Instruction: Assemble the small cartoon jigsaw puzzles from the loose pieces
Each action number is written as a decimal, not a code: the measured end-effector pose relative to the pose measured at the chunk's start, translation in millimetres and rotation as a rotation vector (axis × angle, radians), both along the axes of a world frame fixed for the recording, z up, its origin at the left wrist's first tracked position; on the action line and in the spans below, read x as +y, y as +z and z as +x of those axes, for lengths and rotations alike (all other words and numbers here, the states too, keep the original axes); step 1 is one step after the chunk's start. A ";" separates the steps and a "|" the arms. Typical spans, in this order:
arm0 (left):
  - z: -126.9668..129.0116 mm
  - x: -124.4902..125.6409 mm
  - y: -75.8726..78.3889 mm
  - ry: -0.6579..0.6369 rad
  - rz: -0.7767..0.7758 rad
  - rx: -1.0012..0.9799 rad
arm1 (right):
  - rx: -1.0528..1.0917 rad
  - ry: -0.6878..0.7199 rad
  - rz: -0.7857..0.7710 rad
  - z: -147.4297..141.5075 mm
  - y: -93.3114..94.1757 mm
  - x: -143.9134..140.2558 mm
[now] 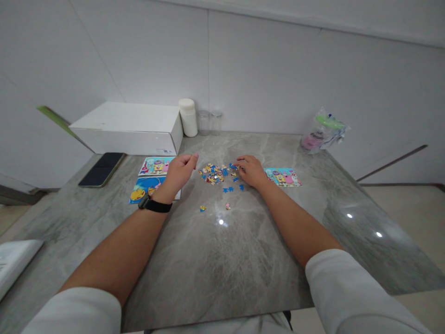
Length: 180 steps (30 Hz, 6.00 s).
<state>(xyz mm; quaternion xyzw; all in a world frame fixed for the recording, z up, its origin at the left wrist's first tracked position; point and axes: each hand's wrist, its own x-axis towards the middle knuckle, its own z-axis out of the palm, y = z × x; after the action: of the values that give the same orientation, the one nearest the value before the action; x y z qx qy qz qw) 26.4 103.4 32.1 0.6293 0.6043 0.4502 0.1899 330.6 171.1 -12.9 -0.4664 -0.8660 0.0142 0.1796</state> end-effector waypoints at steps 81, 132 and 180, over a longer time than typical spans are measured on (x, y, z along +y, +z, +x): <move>7.8 9.0 -41.2 -0.026 -0.050 0.696 | -0.044 0.026 -0.058 -69.6 34.6 -6.7; 4.6 13.4 -42.2 -0.030 0.103 0.107 | 0.336 0.162 -0.320 -104.9 29.9 11.3; -4.9 12.3 -46.3 0.036 -0.087 0.661 | -0.309 0.055 -0.377 -108.0 61.6 -28.0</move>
<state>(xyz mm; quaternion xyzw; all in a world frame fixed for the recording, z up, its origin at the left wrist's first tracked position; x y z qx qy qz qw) 21.5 115.7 -14.2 0.7218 0.6628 0.1990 0.0023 222.6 143.1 48.8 -0.4645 -0.8777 0.1089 -0.0456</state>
